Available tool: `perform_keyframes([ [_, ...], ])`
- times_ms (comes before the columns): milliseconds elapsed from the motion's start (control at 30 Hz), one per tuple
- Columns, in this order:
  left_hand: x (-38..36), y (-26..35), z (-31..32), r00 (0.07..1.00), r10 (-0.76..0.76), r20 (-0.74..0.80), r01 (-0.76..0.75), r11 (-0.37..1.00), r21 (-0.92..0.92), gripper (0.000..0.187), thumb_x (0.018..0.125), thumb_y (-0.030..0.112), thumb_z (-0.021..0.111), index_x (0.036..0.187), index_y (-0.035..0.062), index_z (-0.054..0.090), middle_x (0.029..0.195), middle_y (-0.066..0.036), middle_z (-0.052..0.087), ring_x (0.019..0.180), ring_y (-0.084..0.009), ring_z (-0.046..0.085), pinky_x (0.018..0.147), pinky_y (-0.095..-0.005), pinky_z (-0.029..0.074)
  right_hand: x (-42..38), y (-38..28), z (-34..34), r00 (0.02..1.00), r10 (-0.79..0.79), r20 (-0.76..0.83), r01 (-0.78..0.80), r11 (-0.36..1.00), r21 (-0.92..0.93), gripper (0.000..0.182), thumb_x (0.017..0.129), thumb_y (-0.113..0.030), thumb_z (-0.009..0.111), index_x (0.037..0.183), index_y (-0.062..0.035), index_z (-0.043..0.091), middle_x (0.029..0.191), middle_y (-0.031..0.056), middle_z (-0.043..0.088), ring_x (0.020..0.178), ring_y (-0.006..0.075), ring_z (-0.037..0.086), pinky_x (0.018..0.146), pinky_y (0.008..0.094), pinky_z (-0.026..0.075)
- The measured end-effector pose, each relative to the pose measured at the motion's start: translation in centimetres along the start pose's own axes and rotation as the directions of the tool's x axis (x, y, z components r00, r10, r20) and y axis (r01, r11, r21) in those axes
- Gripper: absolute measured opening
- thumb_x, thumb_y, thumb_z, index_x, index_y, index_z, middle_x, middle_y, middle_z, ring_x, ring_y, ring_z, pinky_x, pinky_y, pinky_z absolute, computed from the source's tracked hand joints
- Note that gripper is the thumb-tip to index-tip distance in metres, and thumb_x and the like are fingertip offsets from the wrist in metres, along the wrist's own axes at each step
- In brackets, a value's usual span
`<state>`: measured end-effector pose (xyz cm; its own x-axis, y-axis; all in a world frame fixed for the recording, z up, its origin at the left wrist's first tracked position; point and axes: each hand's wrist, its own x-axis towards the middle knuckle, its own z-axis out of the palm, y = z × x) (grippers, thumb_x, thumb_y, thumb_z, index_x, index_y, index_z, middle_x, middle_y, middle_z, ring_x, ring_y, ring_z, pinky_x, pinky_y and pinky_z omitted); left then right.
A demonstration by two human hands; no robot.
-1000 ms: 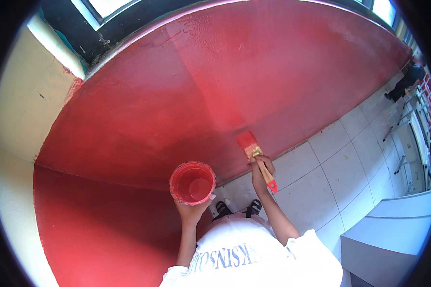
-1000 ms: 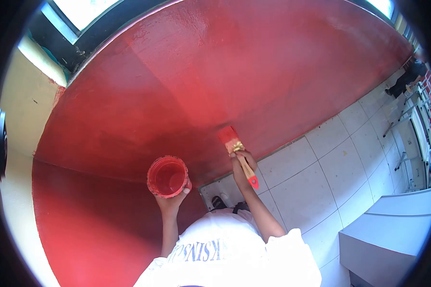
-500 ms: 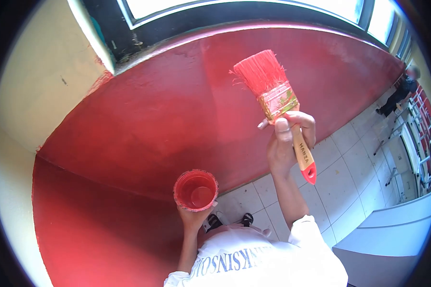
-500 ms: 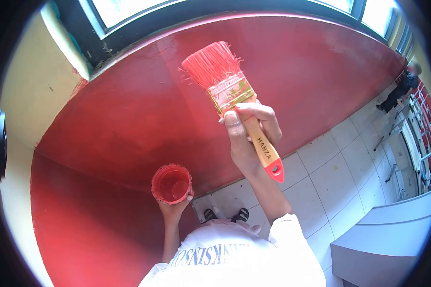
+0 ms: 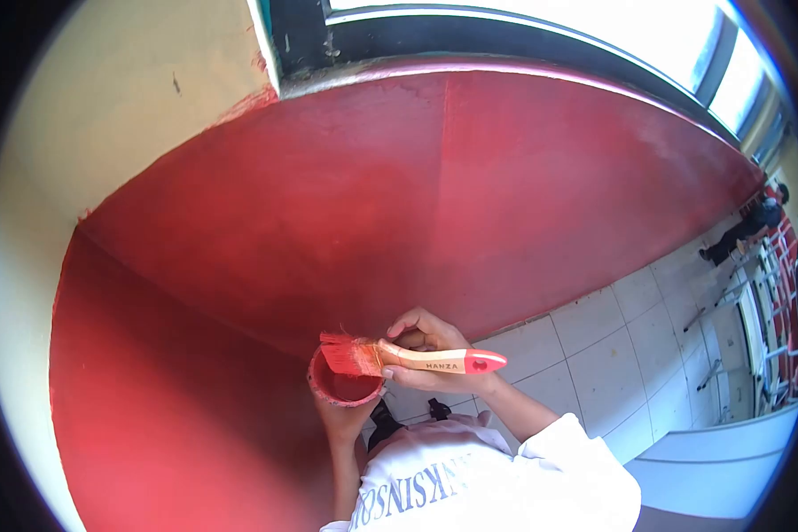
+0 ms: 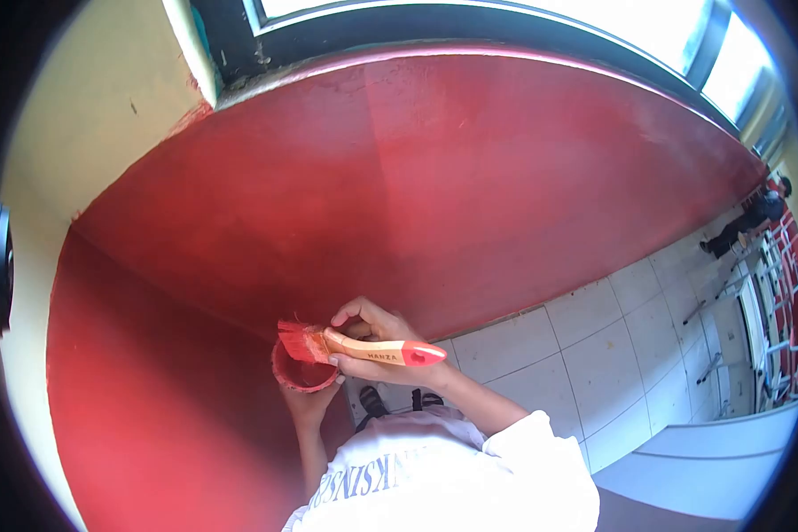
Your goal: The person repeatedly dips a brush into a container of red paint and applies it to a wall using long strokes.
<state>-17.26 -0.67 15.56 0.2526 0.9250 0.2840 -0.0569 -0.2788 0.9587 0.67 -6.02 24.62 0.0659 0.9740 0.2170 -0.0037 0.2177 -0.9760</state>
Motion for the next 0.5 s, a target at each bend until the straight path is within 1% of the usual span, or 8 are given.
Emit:
perform_keyframes([
  [33,-0.6,0.0,0.4,1.000,0.006,-0.017,-0.005,1.000,0.021,0.092,0.050,0.013,0.088,0.126,0.0018,0.038,0.120,-0.011,0.052,0.109,-0.0213,0.054,0.094,-0.0370,0.044,0.0,0.3,-0.2,0.999,-0.037,0.019,0.037,0.999,-0.003,0.028,0.080,-0.011,0.070,0.101,0.0006,0.054,0.097,0.0090,0.063,0.088,0.0099,0.060,0.073,0.0247,0.049],
  [100,-2.1,0.1,1.4,0.998,0.006,-0.065,-0.005,1.000,0.022,0.087,0.053,0.013,0.087,0.125,0.0013,0.041,0.119,-0.011,0.054,0.107,-0.0210,0.055,0.094,-0.0357,0.044,-0.2,1.2,-0.7,0.993,-0.101,0.055,0.102,0.995,-0.001,0.028,0.080,-0.013,0.070,0.101,-0.0003,0.056,0.091,0.0075,0.065,0.085,0.0112,0.062,0.072,0.0240,0.049],
  [133,-2.9,0.1,1.9,0.996,0.003,-0.090,-0.001,1.000,0.021,0.084,0.054,0.013,0.086,0.125,0.0010,0.042,0.118,-0.011,0.055,0.107,-0.0209,0.056,0.094,-0.0350,0.044,-0.5,0.4,-1.2,0.992,-0.093,0.089,0.107,0.981,-0.163,0.028,0.080,-0.014,0.070,0.102,-0.0004,0.060,0.094,0.0069,0.065,0.086,0.0107,0.062,0.072,0.0247,0.050],
  [233,-5.6,-0.8,2.4,0.994,-0.052,-0.098,0.064,0.990,0.126,0.082,0.053,0.009,0.085,0.124,0.0013,0.044,0.116,-0.011,0.056,0.106,-0.0210,0.056,0.092,-0.0347,0.046,-2.2,0.2,-1.8,0.994,0.016,0.112,-0.003,0.993,-0.121,0.028,0.079,-0.015,0.070,0.103,-0.0021,0.063,0.098,0.0056,0.066,0.086,0.0106,0.063,0.071,0.0251,0.051],
  [267,-6.4,-0.8,2.7,0.990,-0.105,-0.099,0.115,0.988,0.105,0.091,0.051,0.014,0.088,0.125,0.0018,0.037,0.119,-0.013,0.052,0.108,-0.0238,0.054,0.092,-0.0372,0.045,-2.9,0.7,-2.0,0.994,0.024,0.103,-0.014,0.996,-0.091,0.027,0.079,-0.015,0.071,0.103,-0.0040,0.065,0.100,0.0050,0.066,0.085,0.0109,0.063,0.069,0.0245,0.050],
  [367,-8.2,-0.1,4.6,0.989,-0.074,-0.124,0.088,0.990,0.108,0.090,0.052,0.014,0.088,0.125,0.0019,0.037,0.119,-0.013,0.052,0.107,-0.0235,0.054,0.091,-0.0370,0.046,-4.6,1.0,-3.2,0.990,0.040,0.132,-0.023,0.991,-0.128,0.028,0.079,-0.016,0.070,0.104,-0.0055,0.065,0.099,0.0036,0.067,0.085,0.0106,0.063,0.067,0.0237,0.050],
  [400,-8.7,-0.2,5.0,0.991,-0.072,-0.112,0.085,0.989,0.118,0.090,0.053,0.016,0.089,0.125,0.0023,0.037,0.119,-0.013,0.051,0.107,-0.0234,0.055,0.091,-0.0370,0.046,-5.1,0.8,-3.6,0.986,0.077,0.150,-0.057,0.989,-0.135,0.028,0.079,-0.016,0.070,0.104,-0.0060,0.064,0.098,0.0031,0.067,0.085,0.0102,0.063,0.066,0.0235,0.049],
  [500,-9.3,0.6,7.2,0.994,-0.070,-0.087,0.073,0.997,0.034,0.081,0.053,0.009,0.086,0.123,0.0029,0.045,0.117,-0.011,0.056,0.106,-0.0216,0.056,0.090,-0.0354,0.047,-5.9,0.1,-4.7,0.980,0.096,0.174,-0.067,0.984,-0.167,0.026,0.079,-0.014,0.071,0.102,-0.0051,0.063,0.097,0.0031,0.067,0.085,0.0105,0.063,0.068,0.0243,0.050],
])
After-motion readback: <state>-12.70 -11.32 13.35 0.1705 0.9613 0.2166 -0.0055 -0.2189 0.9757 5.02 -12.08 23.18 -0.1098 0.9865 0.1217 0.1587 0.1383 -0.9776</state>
